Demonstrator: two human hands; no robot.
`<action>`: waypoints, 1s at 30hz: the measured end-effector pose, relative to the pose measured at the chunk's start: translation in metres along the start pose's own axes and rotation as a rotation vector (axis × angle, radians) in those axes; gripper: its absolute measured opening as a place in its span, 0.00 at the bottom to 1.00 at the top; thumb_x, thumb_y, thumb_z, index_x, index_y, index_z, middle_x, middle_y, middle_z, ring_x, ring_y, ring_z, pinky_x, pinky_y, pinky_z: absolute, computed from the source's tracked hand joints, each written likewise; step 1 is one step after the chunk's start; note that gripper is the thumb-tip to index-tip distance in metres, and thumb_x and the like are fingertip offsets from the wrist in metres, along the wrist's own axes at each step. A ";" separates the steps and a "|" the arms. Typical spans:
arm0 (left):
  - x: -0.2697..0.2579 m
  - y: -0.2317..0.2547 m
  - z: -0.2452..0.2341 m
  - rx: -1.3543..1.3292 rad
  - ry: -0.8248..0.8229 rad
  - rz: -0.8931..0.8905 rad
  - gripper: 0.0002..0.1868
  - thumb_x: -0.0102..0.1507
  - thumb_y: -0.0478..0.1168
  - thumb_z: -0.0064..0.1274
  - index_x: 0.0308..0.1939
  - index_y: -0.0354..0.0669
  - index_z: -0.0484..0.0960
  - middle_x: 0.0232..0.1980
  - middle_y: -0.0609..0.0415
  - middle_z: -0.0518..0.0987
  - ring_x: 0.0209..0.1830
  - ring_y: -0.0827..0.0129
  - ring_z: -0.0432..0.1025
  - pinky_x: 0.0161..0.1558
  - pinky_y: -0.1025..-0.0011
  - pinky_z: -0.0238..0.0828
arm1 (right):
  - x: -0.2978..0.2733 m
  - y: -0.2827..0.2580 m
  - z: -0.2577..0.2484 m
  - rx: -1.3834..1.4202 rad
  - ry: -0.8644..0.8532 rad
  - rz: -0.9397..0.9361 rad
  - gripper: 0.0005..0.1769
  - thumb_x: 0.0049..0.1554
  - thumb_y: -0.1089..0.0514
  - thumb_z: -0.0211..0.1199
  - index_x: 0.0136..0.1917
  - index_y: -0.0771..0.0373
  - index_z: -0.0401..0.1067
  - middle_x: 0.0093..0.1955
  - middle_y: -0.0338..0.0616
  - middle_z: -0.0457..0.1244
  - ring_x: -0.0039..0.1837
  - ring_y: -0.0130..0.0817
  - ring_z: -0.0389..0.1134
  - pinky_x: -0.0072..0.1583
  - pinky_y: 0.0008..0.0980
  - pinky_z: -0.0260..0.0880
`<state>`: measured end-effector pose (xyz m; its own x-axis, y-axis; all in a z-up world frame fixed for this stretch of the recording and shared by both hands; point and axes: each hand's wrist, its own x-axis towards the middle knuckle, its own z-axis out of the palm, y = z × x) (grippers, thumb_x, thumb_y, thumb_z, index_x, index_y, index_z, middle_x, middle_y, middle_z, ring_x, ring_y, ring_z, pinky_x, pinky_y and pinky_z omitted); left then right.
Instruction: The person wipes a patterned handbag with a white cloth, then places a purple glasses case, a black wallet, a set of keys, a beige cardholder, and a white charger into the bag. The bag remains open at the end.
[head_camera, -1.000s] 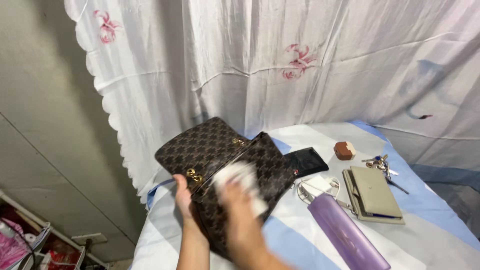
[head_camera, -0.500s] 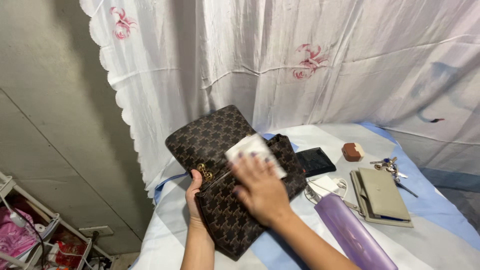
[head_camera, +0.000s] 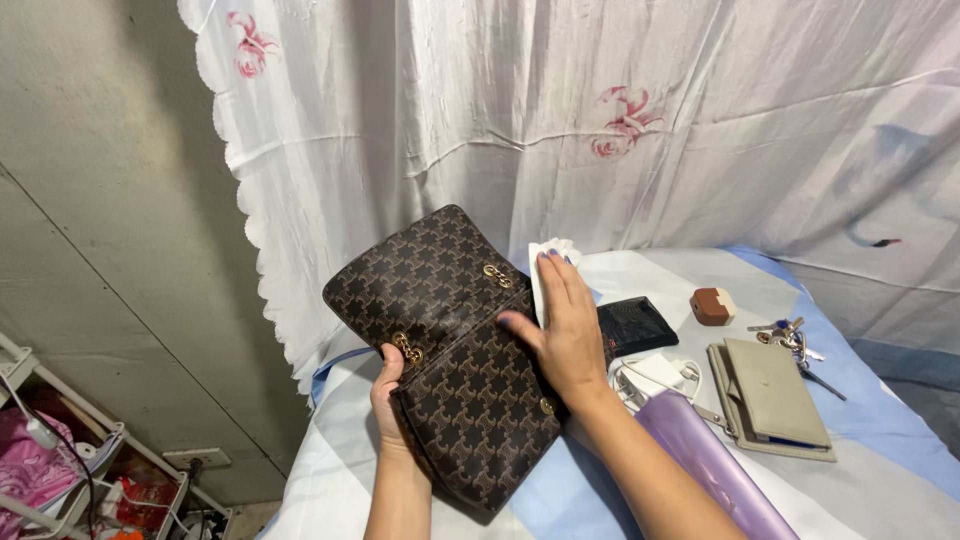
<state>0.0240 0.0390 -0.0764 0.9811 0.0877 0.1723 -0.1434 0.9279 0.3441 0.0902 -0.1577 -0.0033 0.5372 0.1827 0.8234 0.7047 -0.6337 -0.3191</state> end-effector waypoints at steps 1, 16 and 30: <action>0.000 -0.001 -0.001 -0.015 -0.016 -0.002 0.32 0.73 0.60 0.37 0.65 0.35 0.72 0.54 0.41 0.81 0.47 0.56 0.80 0.48 0.60 0.80 | 0.000 0.001 0.001 0.008 -0.022 0.045 0.42 0.54 0.43 0.68 0.73 0.68 0.60 0.75 0.58 0.55 0.76 0.55 0.56 0.74 0.48 0.56; 0.002 -0.003 -0.015 -0.002 0.186 -0.048 0.35 0.69 0.64 0.28 0.62 0.41 0.73 0.55 0.42 0.80 0.50 0.54 0.77 0.50 0.56 0.77 | -0.013 0.008 0.023 -0.296 -0.079 0.237 0.33 0.61 0.58 0.49 0.77 0.69 0.52 0.71 0.69 0.54 0.74 0.68 0.51 0.69 0.55 0.56; -0.009 0.003 0.015 0.097 0.470 0.012 0.38 0.69 0.68 0.31 0.61 0.38 0.74 0.54 0.37 0.78 0.50 0.52 0.75 0.49 0.58 0.77 | -0.071 -0.020 0.020 0.541 0.321 0.866 0.25 0.64 0.59 0.41 0.73 0.64 0.60 0.65 0.54 0.64 0.64 0.44 0.66 0.64 0.39 0.63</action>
<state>0.0132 0.0359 -0.0626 0.9286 0.2729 -0.2516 -0.1442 0.8897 0.4331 0.0472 -0.1436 -0.0648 0.8616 -0.4256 0.2767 0.2963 -0.0209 -0.9549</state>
